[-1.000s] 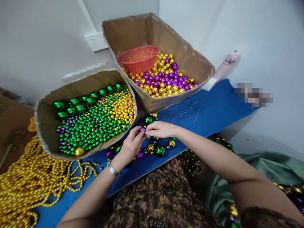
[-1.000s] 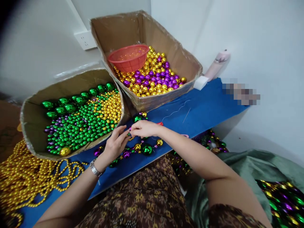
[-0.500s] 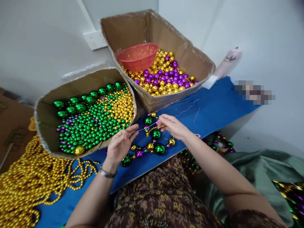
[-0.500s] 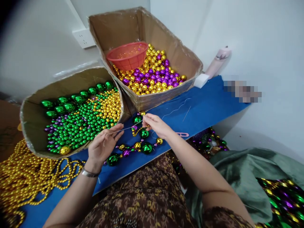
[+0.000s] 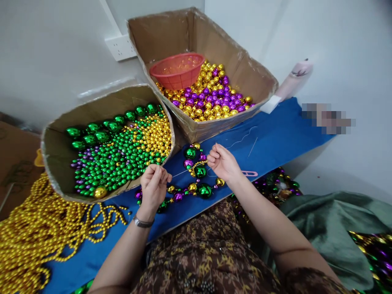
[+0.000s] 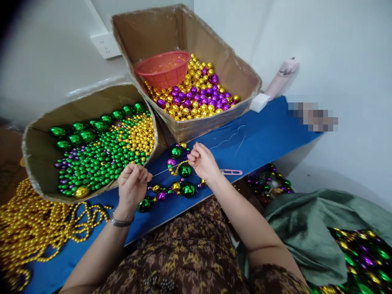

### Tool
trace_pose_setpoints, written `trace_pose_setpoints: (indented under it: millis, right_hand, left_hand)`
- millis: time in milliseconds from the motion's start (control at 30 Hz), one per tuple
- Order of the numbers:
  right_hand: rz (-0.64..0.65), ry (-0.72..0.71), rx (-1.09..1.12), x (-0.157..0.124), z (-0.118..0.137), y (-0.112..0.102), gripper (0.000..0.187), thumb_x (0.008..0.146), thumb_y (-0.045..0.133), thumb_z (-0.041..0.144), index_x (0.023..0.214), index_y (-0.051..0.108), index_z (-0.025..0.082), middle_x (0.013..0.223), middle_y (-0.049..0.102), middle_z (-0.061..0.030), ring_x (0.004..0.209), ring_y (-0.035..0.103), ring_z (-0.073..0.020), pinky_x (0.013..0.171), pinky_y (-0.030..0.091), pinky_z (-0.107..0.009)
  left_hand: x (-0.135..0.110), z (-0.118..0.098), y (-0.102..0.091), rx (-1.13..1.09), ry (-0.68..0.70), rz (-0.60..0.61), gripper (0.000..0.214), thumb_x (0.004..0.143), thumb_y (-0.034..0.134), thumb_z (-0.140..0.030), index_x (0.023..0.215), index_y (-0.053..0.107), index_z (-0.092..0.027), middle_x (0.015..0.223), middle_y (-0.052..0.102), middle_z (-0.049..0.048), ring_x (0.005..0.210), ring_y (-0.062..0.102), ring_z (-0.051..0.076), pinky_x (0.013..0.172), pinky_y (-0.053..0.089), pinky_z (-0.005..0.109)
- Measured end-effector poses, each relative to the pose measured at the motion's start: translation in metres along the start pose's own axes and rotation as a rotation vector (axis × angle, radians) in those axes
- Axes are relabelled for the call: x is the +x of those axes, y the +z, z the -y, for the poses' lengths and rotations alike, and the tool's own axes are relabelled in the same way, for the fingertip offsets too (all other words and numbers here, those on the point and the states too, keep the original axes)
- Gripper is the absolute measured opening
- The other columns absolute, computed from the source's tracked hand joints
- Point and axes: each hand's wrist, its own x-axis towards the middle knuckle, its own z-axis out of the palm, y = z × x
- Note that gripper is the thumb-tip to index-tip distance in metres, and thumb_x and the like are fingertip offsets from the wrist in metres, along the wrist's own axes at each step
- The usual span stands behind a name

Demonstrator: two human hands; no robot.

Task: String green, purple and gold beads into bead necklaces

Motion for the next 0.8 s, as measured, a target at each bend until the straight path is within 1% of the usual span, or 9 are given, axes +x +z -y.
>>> trace_pose_setpoints:
  millis: [100,167,267,367,433,500,567,667,800]
  right_hand:
    - [-0.024,0.053,0.001,0.001,-0.016,-0.003,0.055,0.068,0.073,0.055,0.069,0.028,0.023,0.053,0.023,0.0107,0.045,0.031,-0.0067,0.042,0.024,-0.018]
    - [-0.047,0.079,-0.010,0.002,-0.026,-0.005,0.058,0.066,0.073,0.057,0.068,0.027,0.023,0.052,0.022,0.0118,0.043,0.029,-0.0059,0.042,0.022,-0.018]
    - [-0.009,0.050,-0.121,-0.001,-0.030,-0.010,0.049,0.072,0.068,0.060,0.070,0.036,0.022,0.054,0.037,0.0094,0.050,0.044,-0.0076,0.048,0.033,-0.019]
    - [0.103,-0.125,-0.567,-0.008,-0.013,-0.016,0.037,0.086,0.053,0.056,0.078,0.052,0.020,0.073,0.059,0.0004,0.070,0.057,-0.0130,0.066,0.045,-0.026]
    - [0.182,-0.310,-0.919,-0.014,0.006,-0.016,0.032,0.093,0.046,0.048,0.082,0.057,0.020,0.083,0.063,-0.0032,0.078,0.059,-0.0155,0.075,0.046,-0.030]
    - [0.279,-0.493,-1.150,-0.019,0.024,-0.011,0.028,0.096,0.044,0.040,0.086,0.060,0.020,0.089,0.064,-0.0055,0.085,0.059,-0.0173,0.080,0.045,-0.032]
    - [0.381,-0.647,-1.252,-0.020,0.035,0.000,0.027,0.098,0.042,0.036,0.090,0.061,0.019,0.096,0.064,-0.0075,0.091,0.058,-0.0185,0.084,0.045,-0.034]
    - [0.499,-0.810,-1.309,-0.012,0.041,0.022,0.027,0.099,0.042,0.035,0.093,0.063,0.019,0.101,0.064,-0.0083,0.096,0.057,-0.0196,0.087,0.046,-0.035]
    - [0.595,-0.880,-1.346,0.010,0.032,0.047,0.024,0.098,0.045,0.032,0.094,0.064,0.019,0.101,0.064,-0.0067,0.097,0.057,-0.0185,0.087,0.047,-0.033]
  left_hand:
    - [-0.008,0.005,-0.012,0.026,-0.054,-0.002,0.026,0.079,0.073,-0.029,0.070,0.052,-0.016,0.057,0.039,-0.0057,0.050,0.035,0.006,0.051,0.040,0.021]
    - [-0.011,0.010,-0.020,0.031,-0.106,-0.030,0.028,0.078,0.075,-0.030,0.069,0.051,-0.016,0.056,0.038,-0.0063,0.048,0.033,0.005,0.050,0.039,0.020]
    - [-0.009,0.013,-0.023,0.061,-0.168,-0.069,0.028,0.075,0.076,-0.032,0.070,0.055,-0.015,0.058,0.040,-0.0057,0.050,0.035,0.005,0.051,0.040,0.020]
    - [-0.001,0.004,-0.014,0.090,-0.195,-0.014,0.034,0.077,0.072,-0.047,0.080,0.066,-0.014,0.068,0.049,-0.0007,0.058,0.044,0.008,0.055,0.045,0.023]
    - [0.006,-0.005,-0.003,0.106,-0.206,0.055,0.046,0.079,0.065,-0.057,0.088,0.070,-0.011,0.072,0.052,0.0022,0.061,0.047,0.010,0.058,0.048,0.025]
    - [0.013,-0.013,0.008,0.142,-0.216,0.119,0.051,0.082,0.060,-0.059,0.090,0.071,-0.010,0.071,0.052,0.0030,0.062,0.047,0.010,0.059,0.048,0.025]
    - [0.018,-0.018,0.017,0.200,-0.229,0.193,0.045,0.083,0.062,-0.054,0.091,0.072,-0.010,0.070,0.053,0.0029,0.061,0.046,0.010,0.059,0.047,0.024]
    - [0.021,-0.020,0.025,0.287,-0.262,0.314,0.032,0.081,0.067,-0.041,0.093,0.071,-0.012,0.070,0.054,0.0016,0.062,0.046,0.010,0.059,0.046,0.023]
    - [0.020,-0.015,0.024,0.407,-0.273,0.442,0.022,0.081,0.069,-0.036,0.083,0.069,-0.014,0.067,0.054,0.0000,0.060,0.047,0.010,0.057,0.043,0.022]
